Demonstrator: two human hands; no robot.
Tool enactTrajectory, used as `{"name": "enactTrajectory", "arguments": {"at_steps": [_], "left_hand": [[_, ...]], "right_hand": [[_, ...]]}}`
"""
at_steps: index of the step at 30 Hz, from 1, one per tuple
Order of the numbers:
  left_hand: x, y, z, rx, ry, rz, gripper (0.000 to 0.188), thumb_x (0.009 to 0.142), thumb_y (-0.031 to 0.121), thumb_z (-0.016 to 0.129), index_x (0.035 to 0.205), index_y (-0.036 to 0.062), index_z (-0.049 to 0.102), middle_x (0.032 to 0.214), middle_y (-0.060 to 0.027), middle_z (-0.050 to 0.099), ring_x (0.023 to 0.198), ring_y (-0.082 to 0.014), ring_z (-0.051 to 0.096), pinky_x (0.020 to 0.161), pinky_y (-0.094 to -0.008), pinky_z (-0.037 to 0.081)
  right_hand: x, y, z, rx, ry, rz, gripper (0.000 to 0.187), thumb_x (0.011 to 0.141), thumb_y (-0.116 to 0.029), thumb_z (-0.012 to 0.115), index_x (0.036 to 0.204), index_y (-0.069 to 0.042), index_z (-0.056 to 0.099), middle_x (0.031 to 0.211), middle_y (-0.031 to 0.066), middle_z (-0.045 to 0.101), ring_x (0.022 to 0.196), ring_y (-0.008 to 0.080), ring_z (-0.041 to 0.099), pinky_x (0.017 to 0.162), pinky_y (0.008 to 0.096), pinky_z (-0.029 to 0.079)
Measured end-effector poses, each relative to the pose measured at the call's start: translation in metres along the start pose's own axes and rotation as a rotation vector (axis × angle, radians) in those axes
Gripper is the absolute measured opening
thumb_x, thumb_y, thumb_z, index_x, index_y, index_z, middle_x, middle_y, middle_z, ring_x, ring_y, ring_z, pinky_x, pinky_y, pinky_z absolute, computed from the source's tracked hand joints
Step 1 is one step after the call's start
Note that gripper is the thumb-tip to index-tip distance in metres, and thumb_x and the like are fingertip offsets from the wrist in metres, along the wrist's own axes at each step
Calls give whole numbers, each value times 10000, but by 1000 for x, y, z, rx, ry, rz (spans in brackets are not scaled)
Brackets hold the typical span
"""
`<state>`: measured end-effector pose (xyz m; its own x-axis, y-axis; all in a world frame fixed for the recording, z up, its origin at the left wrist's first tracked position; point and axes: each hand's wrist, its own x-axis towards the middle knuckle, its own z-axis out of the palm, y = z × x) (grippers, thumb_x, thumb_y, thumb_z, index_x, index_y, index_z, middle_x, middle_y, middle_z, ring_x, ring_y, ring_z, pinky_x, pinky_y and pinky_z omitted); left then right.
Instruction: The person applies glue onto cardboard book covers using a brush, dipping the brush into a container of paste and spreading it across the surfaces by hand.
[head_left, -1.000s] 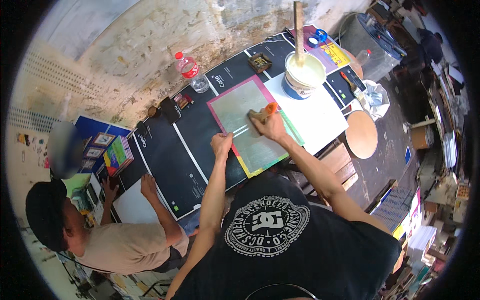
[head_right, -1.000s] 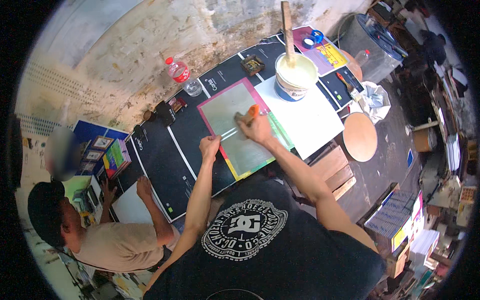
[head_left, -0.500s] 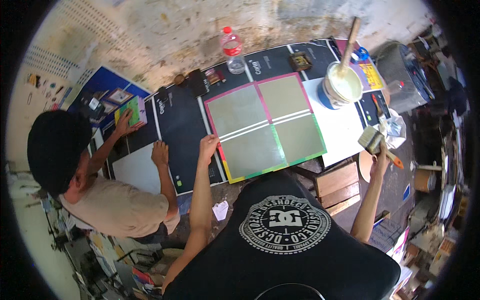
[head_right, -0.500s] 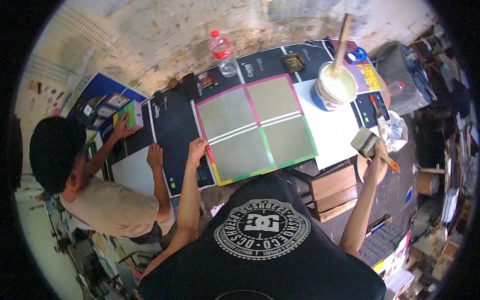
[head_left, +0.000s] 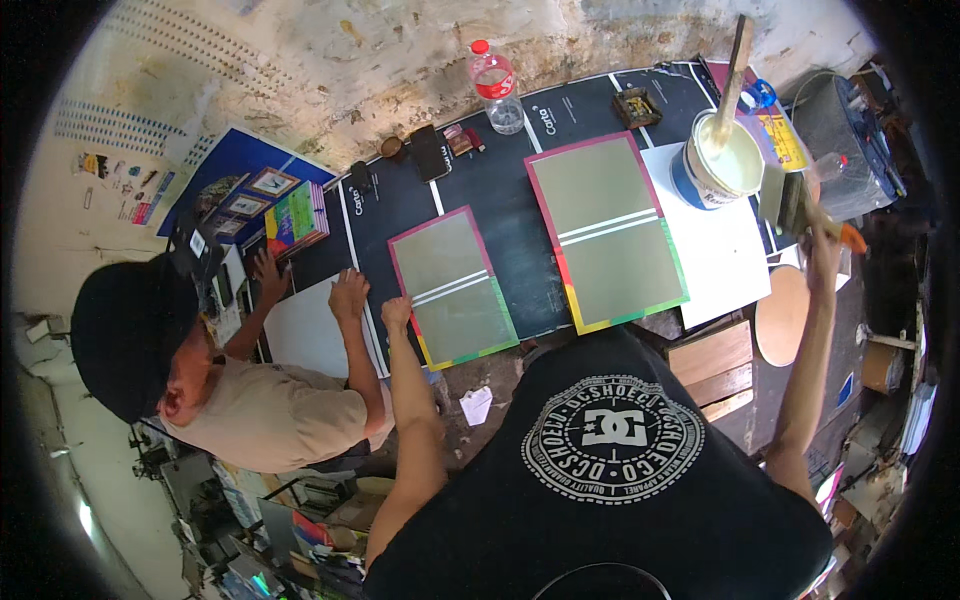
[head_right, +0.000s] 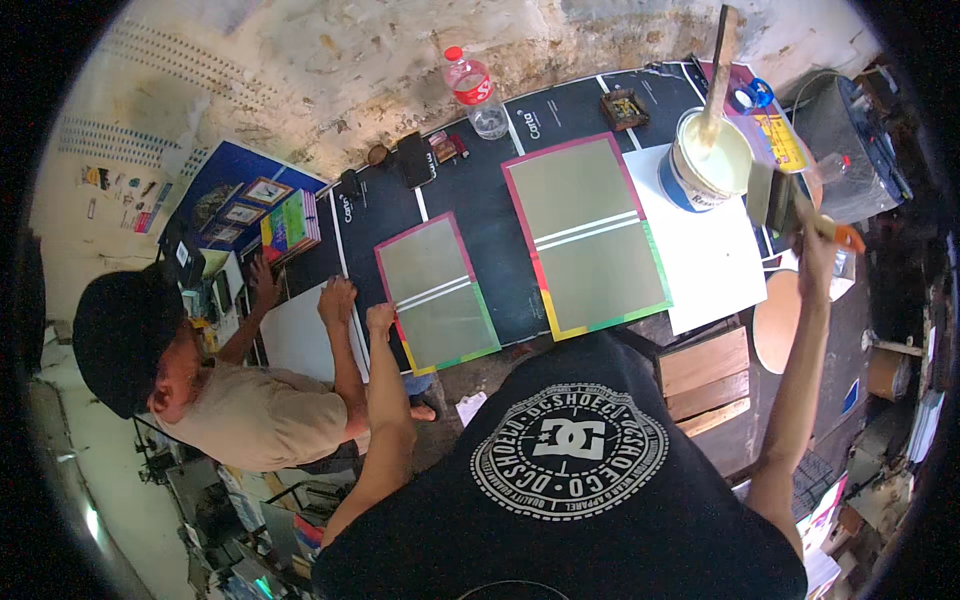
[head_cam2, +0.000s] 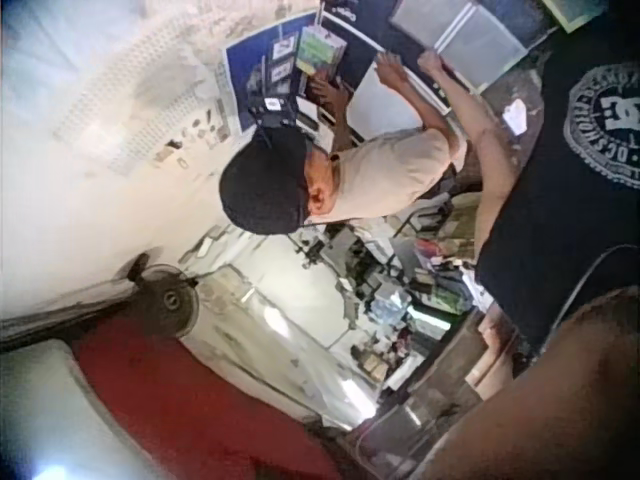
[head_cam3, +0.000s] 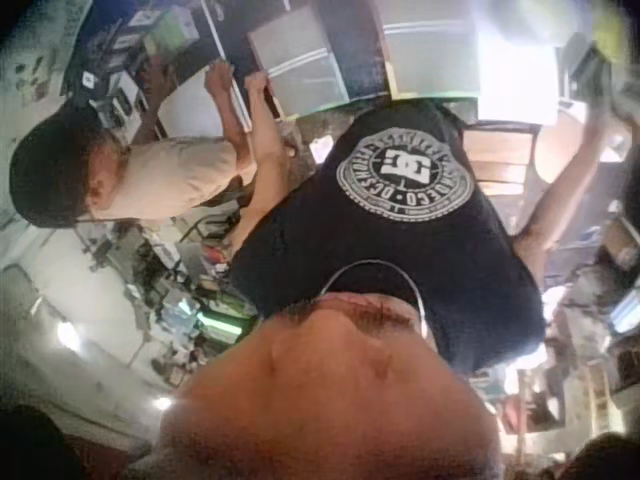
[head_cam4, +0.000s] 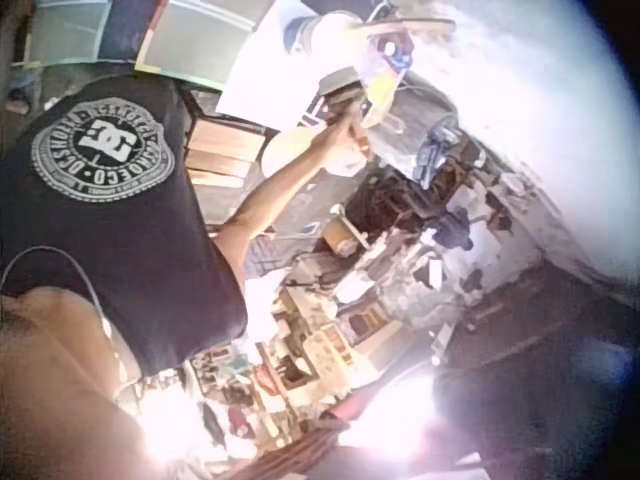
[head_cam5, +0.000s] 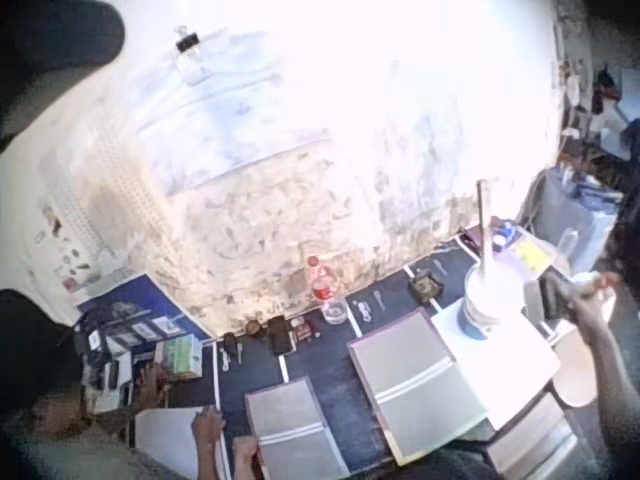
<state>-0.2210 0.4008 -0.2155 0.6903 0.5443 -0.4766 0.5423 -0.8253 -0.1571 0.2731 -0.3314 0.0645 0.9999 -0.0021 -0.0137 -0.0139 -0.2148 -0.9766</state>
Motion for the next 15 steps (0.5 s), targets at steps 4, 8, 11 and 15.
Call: {"name": "enactTrajectory", "arguments": {"at_steps": [4, 8, 11, 15], "left_hand": [[11, 8, -80, 273, 285, 397, 320, 972, 182, 402, 1034, 91, 702, 1181, -109, 674, 1165, -275, 580, 1054, -429, 453], [0, 17, -111, 299, 662, 635, 295, 986, 111, 442, 1164, 114, 677, 1329, -54, 632, 1344, -217, 492, 1137, -403, 398], [-66, 34, -25, -1001, 458, -15, 200, 1012, 141, 523, 1112, 27, 654, 1011, -14, 634, 953, -120, 565, 848, -265, 452], [-101, 144, -43, -1418, 383, -144, 174, 1007, 129, 573, 1089, -6, 645, 837, 21, 592, 718, -67, 532, 642, -241, 433]], "right_hand": [[43, -47, 16, -147, -5, -228, 408, 959, -343, 690, 1186, -4, 675, 839, -44, 594, 683, 50, 508, 584, 224, 385], [93, -70, 35, -529, -132, -372, 376, 971, -359, 658, 1067, 0, 719, 813, -5, 640, 695, 88, 528, 617, 290, 420], [83, -98, 92, -552, -216, -513, 430, 947, -414, 671, 949, 11, 734, 842, 86, 725, 752, 136, 647, 692, 307, 506], [122, -25, 87, -651, -151, -438, 395, 869, -379, 729, 940, 10, 728, 824, 180, 734, 770, 288, 731, 715, 377, 558]]}}
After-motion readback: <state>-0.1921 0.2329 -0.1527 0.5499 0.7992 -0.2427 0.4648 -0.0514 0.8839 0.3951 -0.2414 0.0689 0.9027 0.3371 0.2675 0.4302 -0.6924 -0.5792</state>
